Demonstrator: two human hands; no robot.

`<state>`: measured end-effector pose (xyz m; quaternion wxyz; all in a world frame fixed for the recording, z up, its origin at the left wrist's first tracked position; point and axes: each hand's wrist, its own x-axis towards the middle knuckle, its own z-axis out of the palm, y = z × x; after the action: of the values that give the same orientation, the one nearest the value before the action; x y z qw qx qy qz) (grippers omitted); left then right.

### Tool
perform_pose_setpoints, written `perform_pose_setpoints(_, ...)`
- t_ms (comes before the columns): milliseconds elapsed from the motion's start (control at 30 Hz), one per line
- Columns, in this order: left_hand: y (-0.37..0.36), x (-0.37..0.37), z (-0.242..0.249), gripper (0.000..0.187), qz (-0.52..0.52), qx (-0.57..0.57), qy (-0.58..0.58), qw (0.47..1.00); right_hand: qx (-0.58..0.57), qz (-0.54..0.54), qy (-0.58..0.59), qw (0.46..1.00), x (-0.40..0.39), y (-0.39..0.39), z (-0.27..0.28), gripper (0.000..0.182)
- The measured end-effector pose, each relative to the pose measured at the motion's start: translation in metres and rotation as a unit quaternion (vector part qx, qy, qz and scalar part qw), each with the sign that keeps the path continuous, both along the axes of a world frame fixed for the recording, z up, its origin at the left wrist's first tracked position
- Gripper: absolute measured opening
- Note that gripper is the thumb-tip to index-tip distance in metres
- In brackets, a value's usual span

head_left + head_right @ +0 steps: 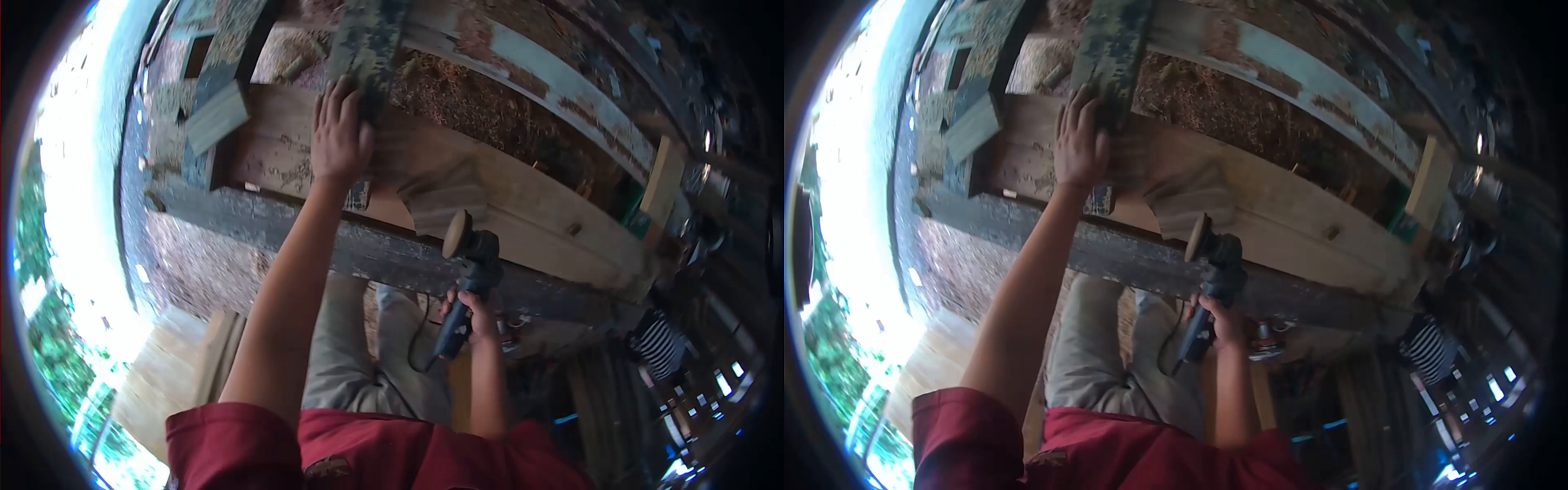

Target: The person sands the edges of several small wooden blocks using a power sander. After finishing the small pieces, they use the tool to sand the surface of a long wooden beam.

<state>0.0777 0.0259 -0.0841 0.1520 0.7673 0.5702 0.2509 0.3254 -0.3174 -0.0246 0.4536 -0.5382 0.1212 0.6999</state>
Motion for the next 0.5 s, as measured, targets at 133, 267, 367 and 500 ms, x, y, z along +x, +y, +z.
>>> perform_pose_setpoints(133, -0.029, -0.024, 0.023, 0.086, -0.177, 0.004, 0.065, 0.982, 0.015, -0.043, -0.018, 0.999, 0.0, -0.037, 0.004, 0.038)
perform_pose_setpoints(267, -0.064, -0.038, 0.014, 0.105, -0.159, -0.076, 0.103, 0.979, -0.013, -0.103, -0.01, 0.995, 0.003, -0.057, 0.009, 0.025)
perform_pose_setpoints(367, -0.083, -0.026, 0.029, 0.097, -0.181, -0.093, 0.108, 0.973, 0.024, -0.144, -0.016, 0.989, 0.005, -0.061, 0.007, 0.022)
perform_pose_setpoints(500, -0.106, 0.008, 0.067, 0.072, -0.262, -0.217, -0.133, 0.931, 0.011, -0.167, -0.028, 0.986, 0.0, -0.077, 0.004, 0.023)
